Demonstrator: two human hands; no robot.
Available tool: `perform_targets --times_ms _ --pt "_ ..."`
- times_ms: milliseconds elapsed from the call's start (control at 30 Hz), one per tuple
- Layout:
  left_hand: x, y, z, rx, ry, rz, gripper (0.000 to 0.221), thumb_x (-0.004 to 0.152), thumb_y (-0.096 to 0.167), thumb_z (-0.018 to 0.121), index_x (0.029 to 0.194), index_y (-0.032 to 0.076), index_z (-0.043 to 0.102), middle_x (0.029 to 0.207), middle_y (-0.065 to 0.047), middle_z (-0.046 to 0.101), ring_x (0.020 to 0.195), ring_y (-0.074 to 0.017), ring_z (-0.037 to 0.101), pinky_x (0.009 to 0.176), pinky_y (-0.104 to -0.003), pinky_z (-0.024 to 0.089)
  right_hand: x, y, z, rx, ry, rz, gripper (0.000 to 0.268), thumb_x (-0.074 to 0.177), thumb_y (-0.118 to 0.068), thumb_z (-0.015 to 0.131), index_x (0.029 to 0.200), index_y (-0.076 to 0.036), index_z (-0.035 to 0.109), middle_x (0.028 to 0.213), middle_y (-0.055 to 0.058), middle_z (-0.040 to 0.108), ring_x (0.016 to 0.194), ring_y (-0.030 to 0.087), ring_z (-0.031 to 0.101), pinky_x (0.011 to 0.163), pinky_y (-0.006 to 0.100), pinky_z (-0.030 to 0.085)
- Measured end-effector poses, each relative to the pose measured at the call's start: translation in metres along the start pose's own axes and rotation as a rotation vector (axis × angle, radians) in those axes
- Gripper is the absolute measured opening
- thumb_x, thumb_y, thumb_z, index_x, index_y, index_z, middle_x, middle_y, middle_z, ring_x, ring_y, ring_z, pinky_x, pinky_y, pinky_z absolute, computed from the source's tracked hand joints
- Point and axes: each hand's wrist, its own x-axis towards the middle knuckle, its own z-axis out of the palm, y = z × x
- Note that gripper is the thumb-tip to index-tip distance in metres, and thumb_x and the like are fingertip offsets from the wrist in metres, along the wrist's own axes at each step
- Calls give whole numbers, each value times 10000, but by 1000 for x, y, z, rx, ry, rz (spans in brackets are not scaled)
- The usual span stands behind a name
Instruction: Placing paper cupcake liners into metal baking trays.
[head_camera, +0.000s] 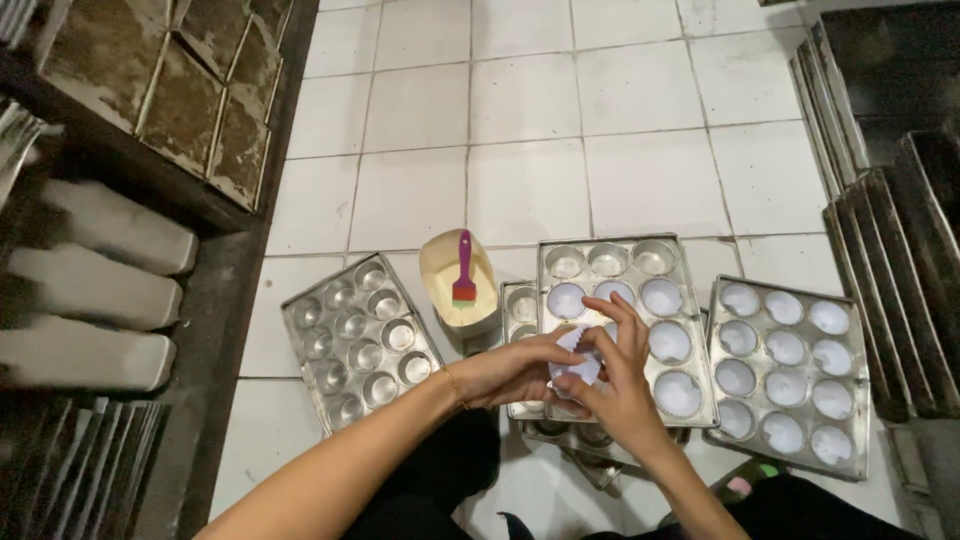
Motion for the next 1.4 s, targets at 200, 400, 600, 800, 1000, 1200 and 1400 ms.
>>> perform_targets --times_ms 200,400,600,800,1000,1200,1400 --pt "1 -1 -5 5 -8 -37 547 1041 218 553 1529 48 374 1360 -137 581 1132 -192 649 1039 -462 545 0 7 -2 71 -64 30 384 756 -336 821 946 -100 585 1510 71 446 1536 374 215 1124 501 340" --pt "3 -8 -17 -30 -48 -38 467 1074 217 555 1430 -55 424 1303 -187 604 1169 -250 652 1078 -464 546 -2 19 -6 143 -134 50 324 780 -281 811 965 -99 616 1488 76 473 1544 365 227 1202 525 225" --pt "1 6 3 71 13 1 543 1067 280 551 1517 77 326 1354 -169 546 1164 -236 635 994 -446 558 0 13 -11 192 -162 75 219 833 -246 760 977 -112 664 1456 72 517 1534 338 267 1202 509 217" --pt "7 1 -1 136 195 64 613 1023 311 509 1561 256 222 1398 -113 472 1175 -208 610 969 -443 582 -2 4 -9 -105 53 15 125 830 -217 756 881 -111 714 1294 53 602 1371 294 436 1123 467 271" --pt "14 -9 -22 156 206 88 544 1047 315 484 1525 144 291 1337 -178 557 1114 -288 668 981 -430 581 -9 32 -1 330 -6 282 146 939 -252 690 972 -111 674 1115 38 652 1157 220 593 1087 430 398" --pt "15 -11 -23 136 186 54 712 1026 317 521 1616 131 167 1341 -167 570 1134 -225 661 975 -445 589 -8 35 6 208 -39 156 293 874 -311 739 1088 -124 669 1307 72 518 1315 282 430 1138 465 319" --pt "11 -10 -18 183 159 7 898 1000 327 541 1666 186 -45 1466 -150 498 997 -133 642 848 -309 572 -9 38 7 207 -99 96 420 810 -374 787 1104 -122 625 1544 89 395 1549 364 169 1223 530 171"
